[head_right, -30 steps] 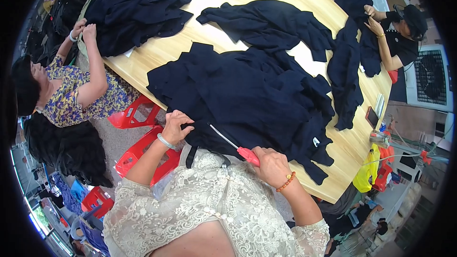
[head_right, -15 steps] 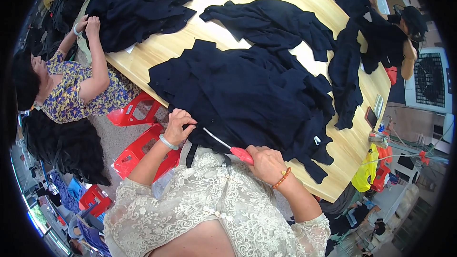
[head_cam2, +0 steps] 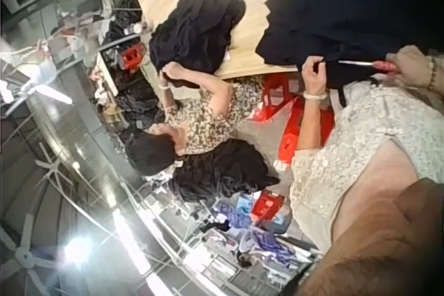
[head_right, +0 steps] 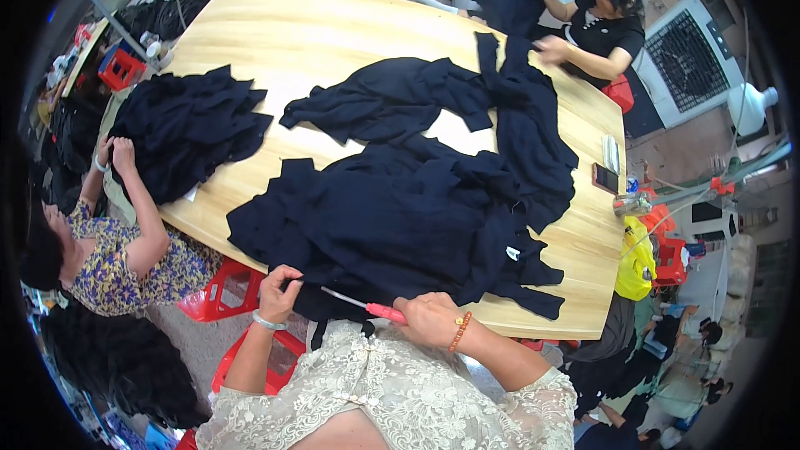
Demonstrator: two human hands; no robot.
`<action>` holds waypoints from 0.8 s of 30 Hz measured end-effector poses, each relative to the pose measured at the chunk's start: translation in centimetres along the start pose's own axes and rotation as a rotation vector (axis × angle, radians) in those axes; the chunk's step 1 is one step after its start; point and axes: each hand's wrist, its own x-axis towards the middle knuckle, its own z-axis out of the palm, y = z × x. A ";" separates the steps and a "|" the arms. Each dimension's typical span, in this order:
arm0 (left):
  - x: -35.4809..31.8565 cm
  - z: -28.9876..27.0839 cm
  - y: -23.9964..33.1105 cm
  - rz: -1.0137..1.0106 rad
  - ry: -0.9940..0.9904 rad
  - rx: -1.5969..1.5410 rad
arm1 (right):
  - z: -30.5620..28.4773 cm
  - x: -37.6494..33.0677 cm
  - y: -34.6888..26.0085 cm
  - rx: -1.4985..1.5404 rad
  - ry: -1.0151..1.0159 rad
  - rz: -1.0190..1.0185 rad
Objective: Trimming excess threads and material from black garment pieces using a pair of scissors on a workshop table.
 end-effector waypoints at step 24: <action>25.5 -7.7 11.1 0.250 0.417 -0.268 | -14.2 4.6 13.5 -0.478 0.964 0.173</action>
